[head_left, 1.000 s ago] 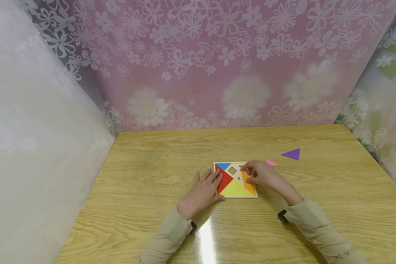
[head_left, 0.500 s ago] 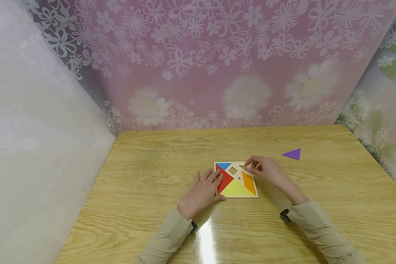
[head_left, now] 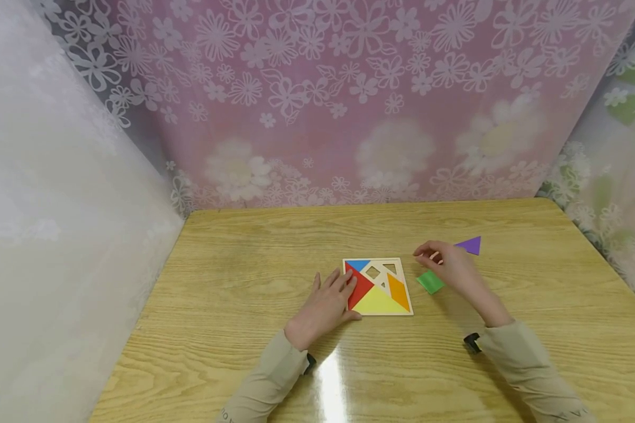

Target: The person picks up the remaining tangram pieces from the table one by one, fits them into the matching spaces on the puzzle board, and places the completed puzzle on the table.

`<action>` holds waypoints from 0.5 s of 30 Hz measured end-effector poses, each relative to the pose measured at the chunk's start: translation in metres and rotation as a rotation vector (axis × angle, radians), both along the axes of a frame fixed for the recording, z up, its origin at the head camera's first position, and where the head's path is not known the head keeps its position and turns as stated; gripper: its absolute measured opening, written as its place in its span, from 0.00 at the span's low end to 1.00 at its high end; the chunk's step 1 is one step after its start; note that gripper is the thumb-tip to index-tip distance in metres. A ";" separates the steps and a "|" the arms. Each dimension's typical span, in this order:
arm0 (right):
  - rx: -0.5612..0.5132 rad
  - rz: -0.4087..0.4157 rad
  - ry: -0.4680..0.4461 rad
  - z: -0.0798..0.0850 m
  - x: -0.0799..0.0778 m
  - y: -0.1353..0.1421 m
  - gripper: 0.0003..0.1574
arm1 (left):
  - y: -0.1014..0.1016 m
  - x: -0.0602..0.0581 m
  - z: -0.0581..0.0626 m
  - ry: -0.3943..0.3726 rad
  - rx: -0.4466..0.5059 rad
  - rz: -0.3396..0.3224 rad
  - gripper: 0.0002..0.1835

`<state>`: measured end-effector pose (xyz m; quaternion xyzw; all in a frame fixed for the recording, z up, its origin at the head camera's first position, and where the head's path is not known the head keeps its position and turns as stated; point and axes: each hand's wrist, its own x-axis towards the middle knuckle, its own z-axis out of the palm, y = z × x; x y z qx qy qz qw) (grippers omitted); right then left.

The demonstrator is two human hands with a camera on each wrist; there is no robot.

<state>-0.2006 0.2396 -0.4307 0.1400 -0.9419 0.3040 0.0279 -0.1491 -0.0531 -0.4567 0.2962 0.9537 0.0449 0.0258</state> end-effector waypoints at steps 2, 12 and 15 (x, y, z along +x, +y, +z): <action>0.027 -0.003 -0.013 -0.001 0.002 0.004 0.09 | 0.000 0.000 0.000 -0.003 0.002 0.000 0.42; 0.261 0.039 -0.085 -0.009 0.011 0.016 0.26 | -0.001 0.000 0.001 -0.001 0.005 -0.004 0.42; 0.303 0.031 -0.110 -0.009 0.014 0.014 0.33 | -0.001 0.000 0.001 0.000 0.003 -0.004 0.42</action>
